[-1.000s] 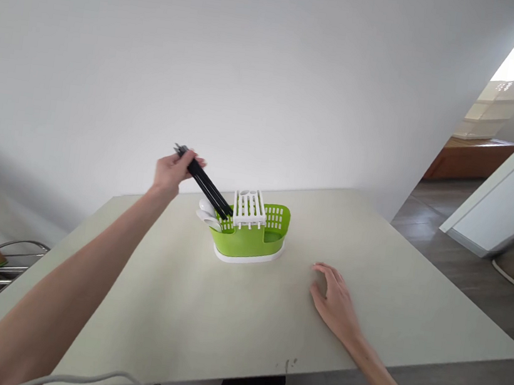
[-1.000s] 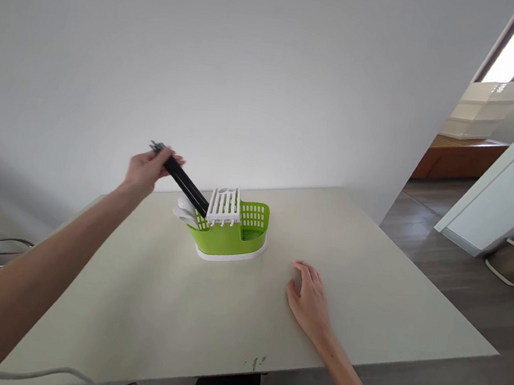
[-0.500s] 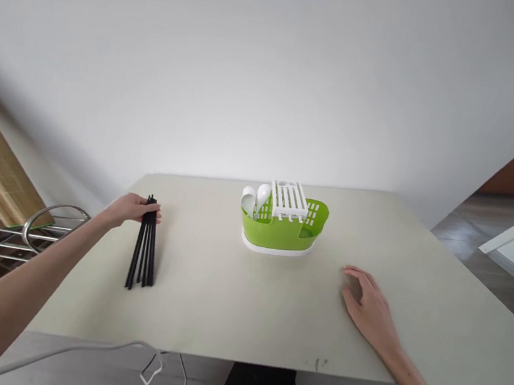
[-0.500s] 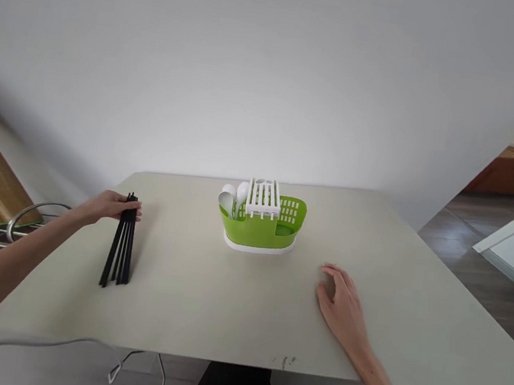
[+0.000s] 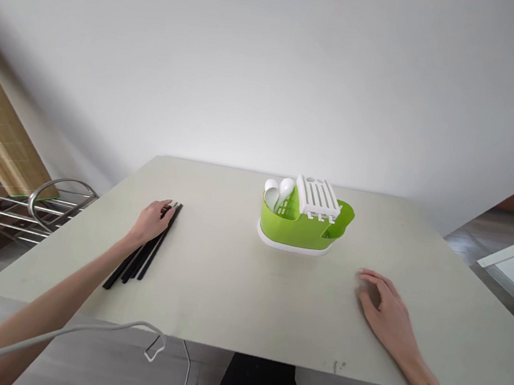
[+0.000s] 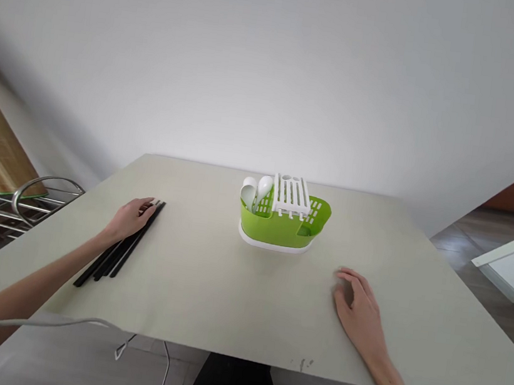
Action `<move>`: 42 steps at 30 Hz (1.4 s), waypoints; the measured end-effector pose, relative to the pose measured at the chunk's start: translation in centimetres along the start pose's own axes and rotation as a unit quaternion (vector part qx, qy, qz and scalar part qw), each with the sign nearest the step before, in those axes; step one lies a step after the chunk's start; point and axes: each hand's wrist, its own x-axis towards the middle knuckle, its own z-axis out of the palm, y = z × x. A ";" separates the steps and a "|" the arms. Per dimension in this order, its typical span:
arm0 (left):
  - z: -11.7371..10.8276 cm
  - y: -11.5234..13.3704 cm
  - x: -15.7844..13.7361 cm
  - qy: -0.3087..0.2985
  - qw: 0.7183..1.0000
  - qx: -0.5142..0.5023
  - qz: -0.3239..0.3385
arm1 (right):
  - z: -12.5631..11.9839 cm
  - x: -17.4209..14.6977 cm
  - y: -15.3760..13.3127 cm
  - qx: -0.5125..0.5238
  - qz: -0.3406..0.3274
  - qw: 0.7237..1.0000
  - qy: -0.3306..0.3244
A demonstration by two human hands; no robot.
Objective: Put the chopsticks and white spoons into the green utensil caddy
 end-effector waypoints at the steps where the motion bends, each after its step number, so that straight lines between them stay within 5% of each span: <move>1: 0.0 -0.1 -0.6 -0.004 1.000 -0.009 0.007 | 0.0 0.0 0.0 -0.003 0.001 1.000 0.000; 9: -0.3 -2.3 -7.4 -0.099 0.986 0.098 0.092 | -0.1 -0.1 0.0 -0.002 -0.005 0.999 -0.037; 16: -1.5 -7.1 -6.4 -0.136 0.973 0.136 0.127 | 0.0 0.0 -0.3 0.007 0.000 0.999 -0.032; 19: -2.5 -7.1 -5.9 -0.128 0.974 0.143 0.121 | 0.1 0.1 -0.5 0.019 0.006 0.999 -0.041; 22: -3.1 -3.3 -6.1 -0.066 0.982 0.126 0.121 | 0.2 0.1 -0.5 0.033 0.010 0.998 -0.046; 25: -2.7 4.0 -6.0 -0.017 0.988 0.043 0.144 | 0.3 0.2 -0.6 0.043 0.014 0.998 -0.048; 30: 0.4 17.5 -2.6 -0.046 0.982 -0.100 0.155 | 0.3 0.4 -0.9 0.063 0.012 0.997 -0.037; 33: 2.7 23.5 0.8 -0.067 0.980 -0.106 0.157 | 0.2 0.5 -1.1 0.076 0.013 0.996 -0.040; 37: 4.4 28.1 4.2 -0.108 0.968 0.057 0.221 | 0.0 0.7 -1.4 0.083 0.014 0.996 -0.036; 42: 4.6 29.6 5.3 -0.086 0.928 0.250 0.262 | -0.3 1.1 -1.6 0.101 0.009 0.994 -0.041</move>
